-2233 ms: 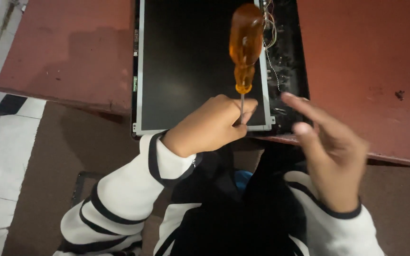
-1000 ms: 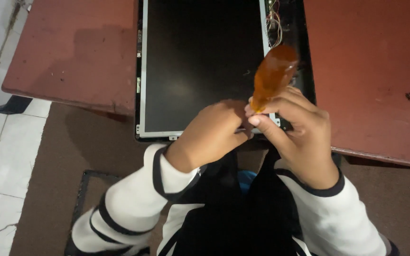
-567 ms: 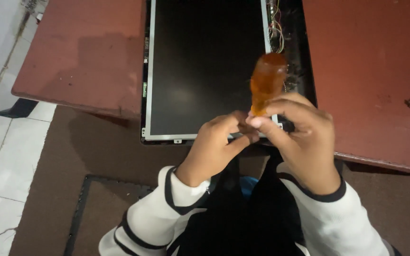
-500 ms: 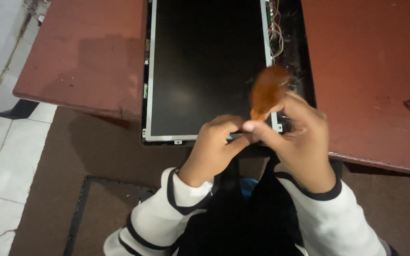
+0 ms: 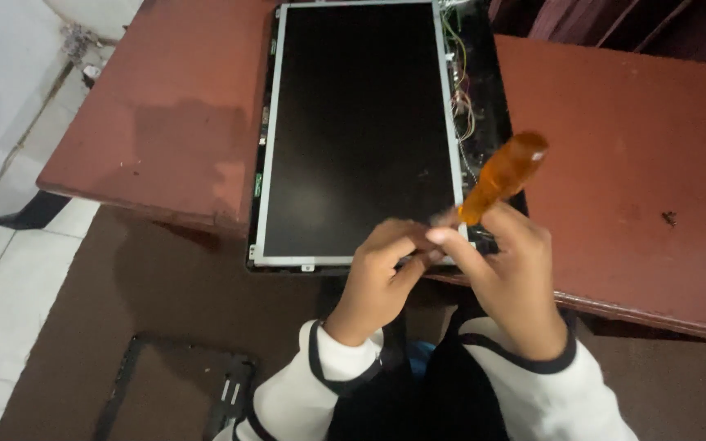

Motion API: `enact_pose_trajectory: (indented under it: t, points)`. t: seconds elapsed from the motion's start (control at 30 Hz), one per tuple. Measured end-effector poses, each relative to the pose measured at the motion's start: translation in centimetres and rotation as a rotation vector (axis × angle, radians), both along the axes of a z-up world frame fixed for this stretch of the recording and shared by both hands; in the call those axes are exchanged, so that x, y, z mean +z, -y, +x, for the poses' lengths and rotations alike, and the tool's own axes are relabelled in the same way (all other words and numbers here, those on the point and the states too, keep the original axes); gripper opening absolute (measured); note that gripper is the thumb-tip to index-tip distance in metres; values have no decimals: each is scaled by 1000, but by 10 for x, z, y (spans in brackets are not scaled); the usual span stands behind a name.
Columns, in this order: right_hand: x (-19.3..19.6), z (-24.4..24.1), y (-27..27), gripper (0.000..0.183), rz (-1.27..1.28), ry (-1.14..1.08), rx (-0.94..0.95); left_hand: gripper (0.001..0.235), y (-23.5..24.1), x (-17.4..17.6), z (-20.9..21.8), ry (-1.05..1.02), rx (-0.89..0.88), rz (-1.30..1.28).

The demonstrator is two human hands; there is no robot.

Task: The person uses a screwdriver to fasten screws into the bottom edge of a monitor panel. They then place a black plastic frame over the screen and flip the monitor over to continue fastening screws on the back.

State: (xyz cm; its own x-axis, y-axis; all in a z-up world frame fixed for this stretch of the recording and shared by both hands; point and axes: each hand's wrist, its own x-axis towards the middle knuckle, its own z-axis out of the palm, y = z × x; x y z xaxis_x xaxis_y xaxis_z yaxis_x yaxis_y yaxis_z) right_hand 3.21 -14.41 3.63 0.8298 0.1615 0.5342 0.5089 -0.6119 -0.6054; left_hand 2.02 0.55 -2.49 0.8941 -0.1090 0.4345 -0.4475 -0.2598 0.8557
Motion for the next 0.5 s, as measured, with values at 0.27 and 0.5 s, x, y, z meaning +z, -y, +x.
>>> enact_pose_trajectory:
  t: [0.27, 0.5]
  points:
    - [5, -7, 2, 13, 119, -94, 36, 14, 5, -15, 0, 112, 7, 22]
    - [16, -7, 2, 27, -30, -98, 166, 10, 5, -17, 6, 160, -39, -49]
